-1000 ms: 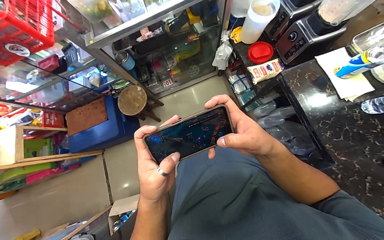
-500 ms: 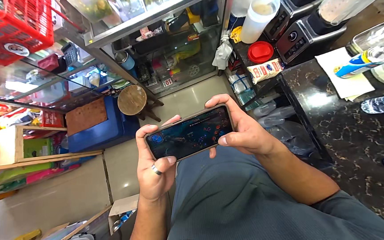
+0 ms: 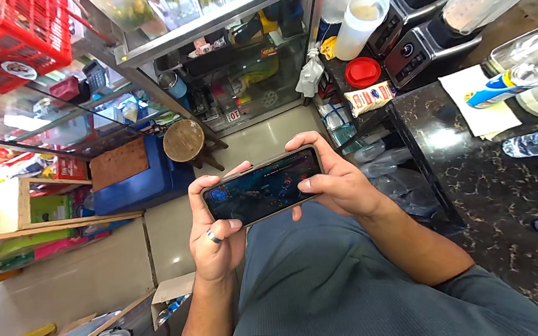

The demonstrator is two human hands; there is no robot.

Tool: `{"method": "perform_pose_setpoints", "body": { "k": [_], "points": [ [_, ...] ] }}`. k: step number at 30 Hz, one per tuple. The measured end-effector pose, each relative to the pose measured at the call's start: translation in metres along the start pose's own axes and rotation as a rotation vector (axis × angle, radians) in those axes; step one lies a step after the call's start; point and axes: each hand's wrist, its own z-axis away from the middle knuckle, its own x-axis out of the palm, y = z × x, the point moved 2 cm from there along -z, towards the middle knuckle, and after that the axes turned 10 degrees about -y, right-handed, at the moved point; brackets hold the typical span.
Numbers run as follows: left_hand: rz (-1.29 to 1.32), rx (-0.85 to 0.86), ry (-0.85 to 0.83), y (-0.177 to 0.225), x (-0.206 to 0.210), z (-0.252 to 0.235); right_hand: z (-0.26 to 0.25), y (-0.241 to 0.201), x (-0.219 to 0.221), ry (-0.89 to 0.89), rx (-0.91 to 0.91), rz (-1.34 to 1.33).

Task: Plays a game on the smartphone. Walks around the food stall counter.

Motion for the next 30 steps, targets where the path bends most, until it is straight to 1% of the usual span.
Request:
{"method": "perform_pose_setpoints", "body": {
  "k": [6,11,13,16,17,19,21,23,25,30],
  "points": [
    [-0.011,-0.002,0.012,0.002,0.000,0.001,-0.001,-0.001,0.002,-0.001,-0.005,0.002],
    [0.010,-0.021,-0.095,0.004,-0.004,0.003,0.000,-0.001,0.002,0.008,-0.020,0.018],
    [-0.034,-0.015,-0.106,0.004,-0.001,0.003,-0.001,0.001,0.003,0.080,-0.024,0.027],
    [-0.139,0.006,-0.137,-0.002,0.006,0.002,-0.004,0.004,0.004,0.297,-0.033,0.051],
    [-0.159,0.012,-0.139,-0.003,0.008,0.001,-0.004,0.004,0.004,0.343,-0.034,0.051],
    [-0.196,0.009,-0.096,-0.006,0.010,0.001,-0.003,0.003,0.004,0.365,-0.030,0.052],
    [-0.219,0.007,0.000,-0.010,0.012,0.002,-0.001,0.003,0.002,0.290,-0.025,0.059],
    [-0.214,0.013,0.086,-0.012,0.012,0.002,0.001,0.002,-0.002,0.156,-0.014,0.059],
    [-0.209,0.018,0.136,-0.013,0.012,0.002,0.002,0.001,-0.003,0.068,0.002,0.060],
    [-0.200,0.033,0.178,-0.013,0.013,0.001,0.003,-0.003,-0.001,-0.006,0.002,0.051]
  ]
}}
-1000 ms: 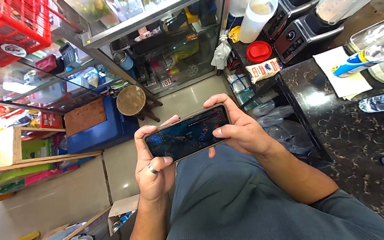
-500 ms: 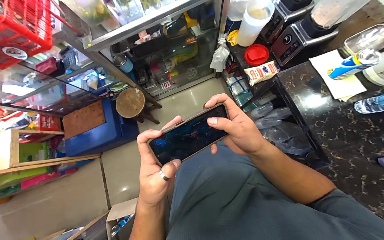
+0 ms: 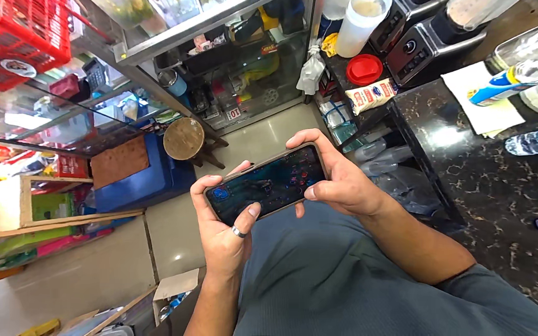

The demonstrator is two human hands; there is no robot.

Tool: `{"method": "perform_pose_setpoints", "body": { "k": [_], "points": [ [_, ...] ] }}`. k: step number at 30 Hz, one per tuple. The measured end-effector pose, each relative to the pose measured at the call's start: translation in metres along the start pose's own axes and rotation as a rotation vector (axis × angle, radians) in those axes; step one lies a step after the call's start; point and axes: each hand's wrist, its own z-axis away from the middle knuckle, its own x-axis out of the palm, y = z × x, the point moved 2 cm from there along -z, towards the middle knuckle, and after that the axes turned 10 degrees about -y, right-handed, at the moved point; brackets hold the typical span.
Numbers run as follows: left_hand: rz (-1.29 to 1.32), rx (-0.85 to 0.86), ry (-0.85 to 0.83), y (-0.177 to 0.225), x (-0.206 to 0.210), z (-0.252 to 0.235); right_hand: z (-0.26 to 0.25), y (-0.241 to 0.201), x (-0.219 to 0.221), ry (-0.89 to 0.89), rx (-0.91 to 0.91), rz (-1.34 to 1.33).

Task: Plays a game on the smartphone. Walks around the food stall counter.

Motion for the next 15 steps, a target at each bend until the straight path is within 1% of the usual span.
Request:
{"method": "perform_pose_setpoints", "body": {
  "k": [4,10,15],
  "points": [
    [-0.016,0.000,0.021,0.001,0.000,0.000,0.000,0.002,0.000,-0.015,-0.012,-0.020],
    [-0.023,0.004,-0.001,0.003,-0.002,0.000,-0.001,0.004,-0.001,-0.042,-0.024,-0.022],
    [0.078,-0.045,-0.211,0.005,-0.014,0.000,0.000,0.002,-0.004,-0.029,-0.020,-0.039]
  ]
}}
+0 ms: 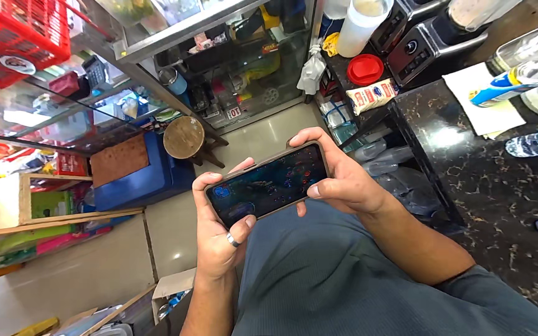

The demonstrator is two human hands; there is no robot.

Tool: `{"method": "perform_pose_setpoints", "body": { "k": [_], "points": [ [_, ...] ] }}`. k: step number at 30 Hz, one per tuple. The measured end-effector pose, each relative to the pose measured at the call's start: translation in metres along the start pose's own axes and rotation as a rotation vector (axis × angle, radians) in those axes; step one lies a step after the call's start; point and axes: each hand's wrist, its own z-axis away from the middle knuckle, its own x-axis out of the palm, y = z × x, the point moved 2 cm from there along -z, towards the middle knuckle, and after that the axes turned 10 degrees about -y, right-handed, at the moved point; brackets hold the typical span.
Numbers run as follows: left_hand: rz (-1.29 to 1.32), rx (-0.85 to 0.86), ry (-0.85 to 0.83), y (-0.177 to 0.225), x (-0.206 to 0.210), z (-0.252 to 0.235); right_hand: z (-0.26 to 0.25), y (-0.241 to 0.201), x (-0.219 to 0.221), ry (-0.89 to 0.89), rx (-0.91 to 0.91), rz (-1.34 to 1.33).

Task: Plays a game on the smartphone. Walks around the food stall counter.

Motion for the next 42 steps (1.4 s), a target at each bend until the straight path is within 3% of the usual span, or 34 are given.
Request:
{"method": "perform_pose_setpoints", "body": {
  "k": [9,17,42],
  "points": [
    [0.186,-0.008,-0.040,0.002,-0.004,-0.001,0.000,0.000,-0.001,-0.022,-0.012,-0.025],
    [-0.078,0.060,0.198,0.001,0.009,-0.004,-0.001,0.003,0.005,-0.019,-0.016,-0.001],
    [-0.085,0.039,0.194,0.003,0.009,-0.004,-0.003,0.001,0.006,0.023,0.030,-0.011]
  ]
}}
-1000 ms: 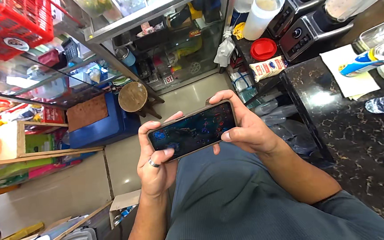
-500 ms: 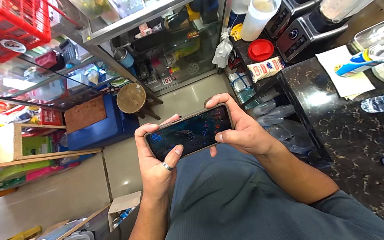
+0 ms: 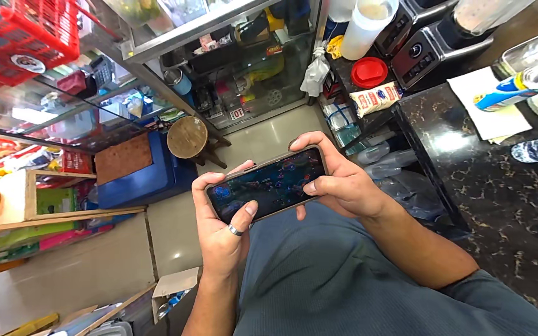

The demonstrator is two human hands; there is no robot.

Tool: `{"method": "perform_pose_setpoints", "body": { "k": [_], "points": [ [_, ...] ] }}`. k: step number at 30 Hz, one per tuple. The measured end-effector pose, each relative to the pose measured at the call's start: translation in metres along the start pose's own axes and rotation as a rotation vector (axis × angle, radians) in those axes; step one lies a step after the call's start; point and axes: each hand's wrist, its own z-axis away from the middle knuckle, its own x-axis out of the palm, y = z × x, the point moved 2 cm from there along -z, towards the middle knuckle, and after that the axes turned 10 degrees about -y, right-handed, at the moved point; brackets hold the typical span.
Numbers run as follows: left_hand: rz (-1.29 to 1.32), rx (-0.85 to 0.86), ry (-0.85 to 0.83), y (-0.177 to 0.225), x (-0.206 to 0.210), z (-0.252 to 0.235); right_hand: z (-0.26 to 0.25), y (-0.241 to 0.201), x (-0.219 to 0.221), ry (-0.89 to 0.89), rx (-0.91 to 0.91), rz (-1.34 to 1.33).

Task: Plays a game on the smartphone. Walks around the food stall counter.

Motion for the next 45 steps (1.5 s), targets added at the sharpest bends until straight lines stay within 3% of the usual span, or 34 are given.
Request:
{"method": "perform_pose_setpoints", "body": {
  "k": [6,13,26,30,35,38,42,45],
  "points": [
    [0.019,0.000,-0.030,0.002,-0.003,0.001,-0.001,0.001,-0.001,-0.024,-0.017,0.013],
    [0.183,-0.032,-0.175,0.004,-0.013,0.000,0.001,0.000,-0.001,-0.082,-0.032,-0.033],
    [-0.031,0.003,-0.070,0.003,-0.007,0.000,0.000,0.001,-0.002,-0.083,-0.039,0.008],
    [-0.012,-0.006,-0.061,0.003,-0.006,-0.001,0.000,0.001,-0.004,-0.082,-0.032,0.019],
    [0.181,-0.029,-0.184,0.007,-0.015,-0.005,0.000,0.002,-0.002,-0.066,-0.034,0.038],
    [0.195,-0.010,-0.187,0.008,-0.013,-0.006,-0.004,0.003,0.003,0.040,-0.070,0.109],
    [0.232,-0.019,-0.145,0.012,-0.015,-0.007,-0.006,0.001,0.003,-0.113,-0.078,-0.040],
    [0.245,-0.018,-0.146,0.011,-0.018,-0.007,-0.009,0.000,0.004,-0.115,-0.073,-0.058]
  ]
}}
